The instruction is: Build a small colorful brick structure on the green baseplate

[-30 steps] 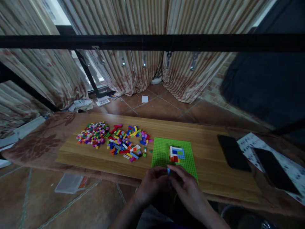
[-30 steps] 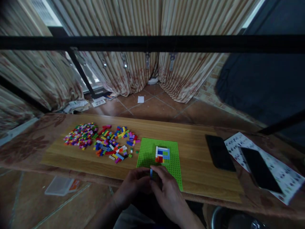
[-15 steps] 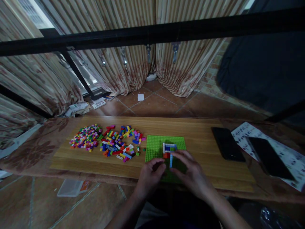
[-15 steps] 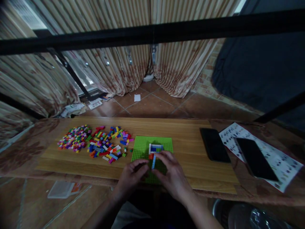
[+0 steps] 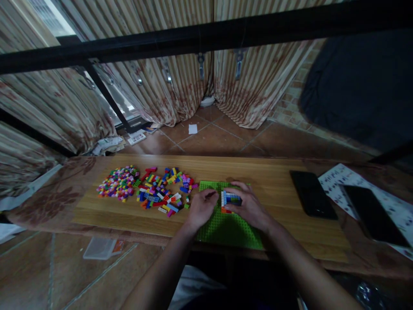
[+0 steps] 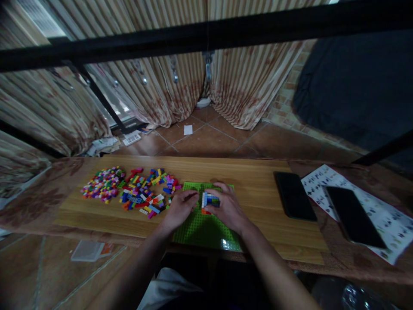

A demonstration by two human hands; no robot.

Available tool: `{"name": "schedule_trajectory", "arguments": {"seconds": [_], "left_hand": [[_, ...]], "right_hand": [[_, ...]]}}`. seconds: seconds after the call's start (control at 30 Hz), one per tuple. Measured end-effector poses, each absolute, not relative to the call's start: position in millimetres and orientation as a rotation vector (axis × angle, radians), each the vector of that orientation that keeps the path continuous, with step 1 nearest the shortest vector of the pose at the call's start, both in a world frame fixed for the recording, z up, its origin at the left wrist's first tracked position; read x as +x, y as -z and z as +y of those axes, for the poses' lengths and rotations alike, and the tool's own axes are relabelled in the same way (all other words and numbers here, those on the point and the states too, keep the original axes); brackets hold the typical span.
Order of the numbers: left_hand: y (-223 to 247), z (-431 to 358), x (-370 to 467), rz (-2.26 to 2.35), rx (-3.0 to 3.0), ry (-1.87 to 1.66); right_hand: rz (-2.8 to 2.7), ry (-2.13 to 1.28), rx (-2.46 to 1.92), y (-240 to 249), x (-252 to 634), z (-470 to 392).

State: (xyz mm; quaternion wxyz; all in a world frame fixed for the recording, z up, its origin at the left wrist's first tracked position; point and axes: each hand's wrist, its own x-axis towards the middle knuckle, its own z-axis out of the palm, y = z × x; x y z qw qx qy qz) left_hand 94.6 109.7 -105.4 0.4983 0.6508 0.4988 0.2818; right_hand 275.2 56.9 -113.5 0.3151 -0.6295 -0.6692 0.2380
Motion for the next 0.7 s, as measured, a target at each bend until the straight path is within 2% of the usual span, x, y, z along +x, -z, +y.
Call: {"name": "schedule_trajectory", "arguments": {"seconds": [0.7], "left_hand": [[104.9,117.8,112.3,1.284,1.609,-0.587]], "right_hand": [[-1.773,-0.679,-1.627,110.3,276.4,62.2]]}}
